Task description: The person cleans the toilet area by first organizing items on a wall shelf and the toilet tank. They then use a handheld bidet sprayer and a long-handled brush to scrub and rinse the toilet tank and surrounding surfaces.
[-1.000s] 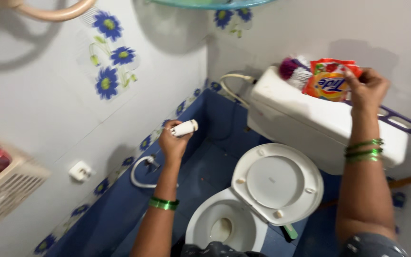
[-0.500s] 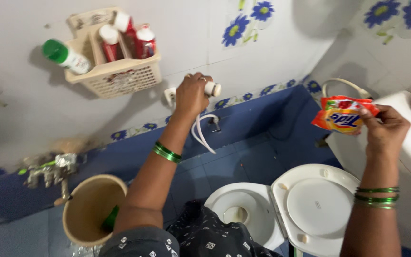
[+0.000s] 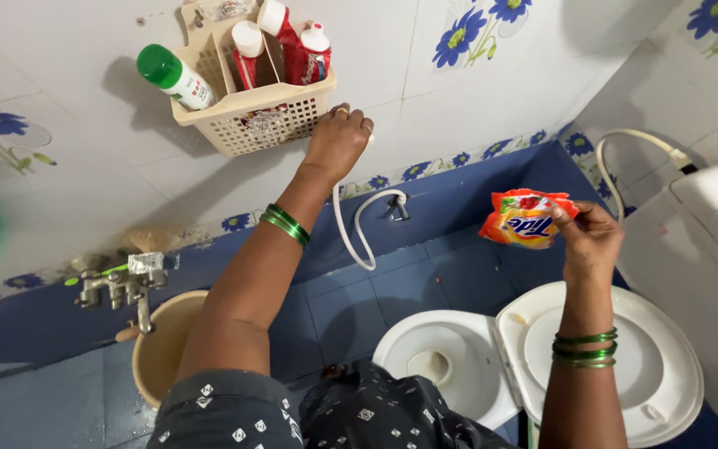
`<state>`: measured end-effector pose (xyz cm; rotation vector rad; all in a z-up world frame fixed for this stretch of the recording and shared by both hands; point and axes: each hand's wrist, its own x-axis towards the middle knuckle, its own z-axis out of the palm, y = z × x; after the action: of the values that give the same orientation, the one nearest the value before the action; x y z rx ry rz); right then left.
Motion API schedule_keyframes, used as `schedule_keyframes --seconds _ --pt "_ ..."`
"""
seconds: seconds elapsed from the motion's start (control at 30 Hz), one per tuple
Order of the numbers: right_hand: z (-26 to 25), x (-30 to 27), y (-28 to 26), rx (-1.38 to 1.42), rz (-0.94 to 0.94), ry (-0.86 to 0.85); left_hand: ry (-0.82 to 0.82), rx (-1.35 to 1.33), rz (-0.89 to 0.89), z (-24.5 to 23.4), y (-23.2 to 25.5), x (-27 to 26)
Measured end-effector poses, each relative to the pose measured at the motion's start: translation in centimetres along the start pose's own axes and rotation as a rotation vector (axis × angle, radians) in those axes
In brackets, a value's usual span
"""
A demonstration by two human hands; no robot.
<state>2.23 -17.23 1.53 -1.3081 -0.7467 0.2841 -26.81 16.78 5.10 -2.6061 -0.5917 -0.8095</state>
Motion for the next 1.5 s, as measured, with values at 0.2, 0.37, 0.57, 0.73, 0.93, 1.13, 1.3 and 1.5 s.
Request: schedule_keyframes --seconds 0.2,0.37,0.57,0.73,0.93,1.13,1.3,1.5 --pt "2.4 -3.5 0.1 0.05 0.07 0.042 0.057 0.085 0.017 3.4 -0.7 0.6" --pt "2.9 -5.2 0.6 0.0 0.074 0.126 -0.015 0.292 -0.001 7.1 0.2 1.7" --pt "1.7 -7.9 2.0 -0.051 0.151 0.244 -0.512 0.541 0.269 7.5 -0.5 1.8" --pt "1.8 -10.2 2.0 -0.115 0.141 0.287 -0.611 0.709 0.299 4.1 1.0 2.4" --pt "2.5 -12.7 -0.2 -0.163 0.195 0.398 -0.434 0.621 0.299 0.5 1.9 1.1" --pt "2.8 -15.0 -0.6 -0.211 0.166 0.441 -0.249 -0.113 0.229 -0.4 7.0 -0.1" --pt "2.9 -17.4 -0.8 0.138 0.096 0.403 -0.507 -1.017 0.144 1.1 15.9 -4.5" --pt "4.4 -19.7 -0.3 0.543 0.177 0.398 -0.95 -2.392 -0.275 2.6 25.5 -14.7"
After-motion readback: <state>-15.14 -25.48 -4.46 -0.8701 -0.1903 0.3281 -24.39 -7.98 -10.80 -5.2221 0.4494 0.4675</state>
